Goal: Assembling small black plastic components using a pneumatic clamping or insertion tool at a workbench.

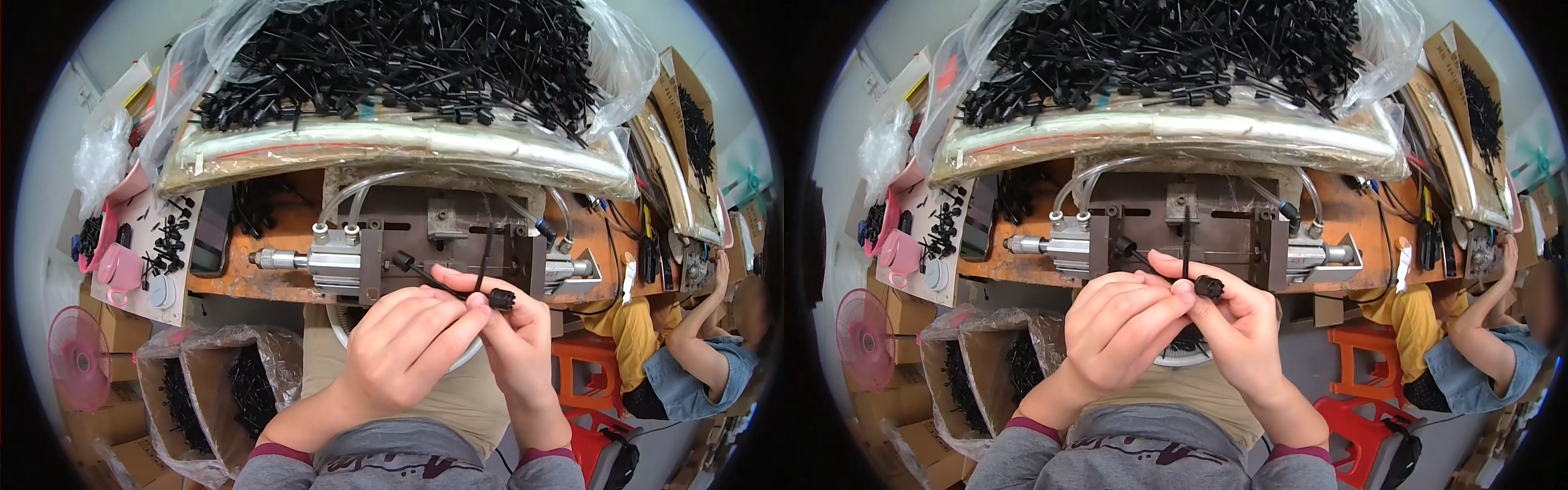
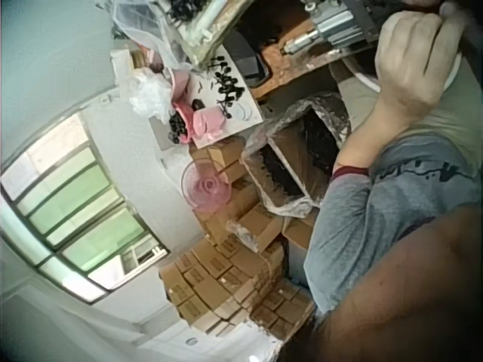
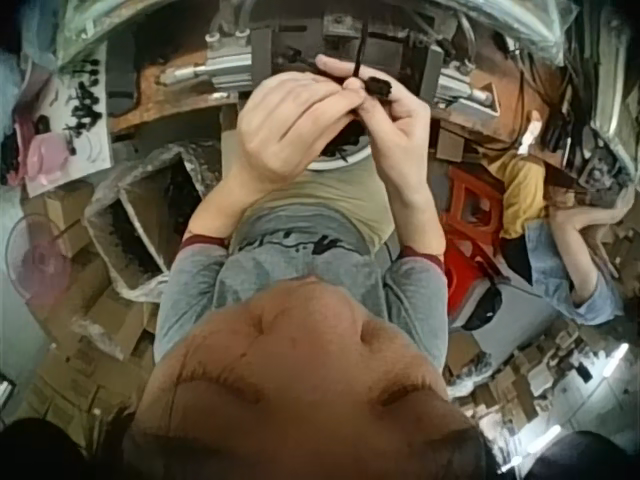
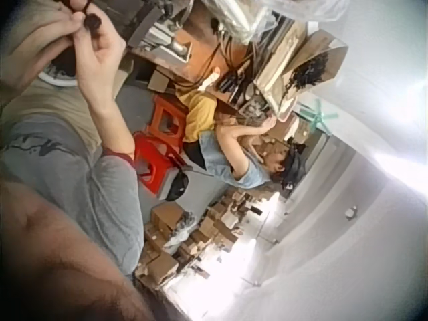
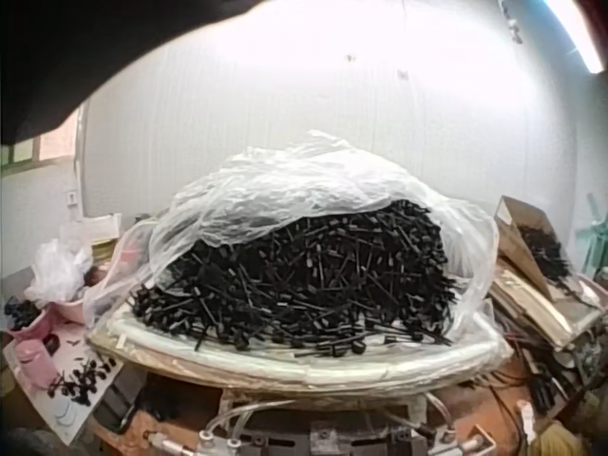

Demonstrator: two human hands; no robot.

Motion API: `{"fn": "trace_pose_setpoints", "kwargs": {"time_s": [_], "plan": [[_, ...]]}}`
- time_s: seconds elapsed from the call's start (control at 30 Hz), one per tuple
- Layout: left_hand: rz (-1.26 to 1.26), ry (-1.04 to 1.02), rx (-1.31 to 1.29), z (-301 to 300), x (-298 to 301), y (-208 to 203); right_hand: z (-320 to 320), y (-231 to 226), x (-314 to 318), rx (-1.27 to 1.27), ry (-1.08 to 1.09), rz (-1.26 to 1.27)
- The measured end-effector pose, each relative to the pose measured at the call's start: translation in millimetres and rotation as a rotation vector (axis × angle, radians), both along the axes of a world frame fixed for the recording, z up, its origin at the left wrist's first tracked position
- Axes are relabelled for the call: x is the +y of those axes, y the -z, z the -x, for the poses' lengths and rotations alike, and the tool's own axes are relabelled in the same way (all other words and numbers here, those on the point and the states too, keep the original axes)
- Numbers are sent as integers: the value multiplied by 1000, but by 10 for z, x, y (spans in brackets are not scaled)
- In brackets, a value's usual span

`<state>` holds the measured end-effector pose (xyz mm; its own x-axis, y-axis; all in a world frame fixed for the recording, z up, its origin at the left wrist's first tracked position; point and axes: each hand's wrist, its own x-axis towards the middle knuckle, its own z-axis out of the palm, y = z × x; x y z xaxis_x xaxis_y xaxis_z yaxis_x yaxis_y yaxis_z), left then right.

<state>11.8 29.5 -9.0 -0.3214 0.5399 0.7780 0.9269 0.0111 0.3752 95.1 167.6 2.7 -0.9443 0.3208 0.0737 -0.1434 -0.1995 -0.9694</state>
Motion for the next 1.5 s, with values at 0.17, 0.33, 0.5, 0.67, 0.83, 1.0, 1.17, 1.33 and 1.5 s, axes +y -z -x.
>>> {"fn": "trace_pose_setpoints", "kwargs": {"time_s": [0.17, 0.33, 0.5, 0.67, 0.83, 1.0, 1.17, 1.33, 1.5], "plan": [[14, 13, -131, -81, -89, -48, -71, 38, 46, -8, 195, 71], [143, -17, -269, -76, -153, 62, -204, 63, 153, 62, 463, -118], [270, -37, -105, -27, -66, 369, -328, 107, 258, 134, 510, -122], [416, -98, 66, -33, 19, 419, -355, 171, 276, 115, 525, -77], [454, -105, 9, 4, 70, 320, -353, 138, 290, 90, 486, -65], [473, -116, -30, -8, 56, 303, -341, 176, 305, 60, 453, -57], [455, -70, -129, 28, 37, 240, -332, 177, 305, 39, 423, 24], [201, 286, -467, -77, -88, 56, -302, 153, 236, -16, 257, 176], [110, 348, -535, -101, -181, 46, -285, 204, 311, 83, 411, 86]]}}
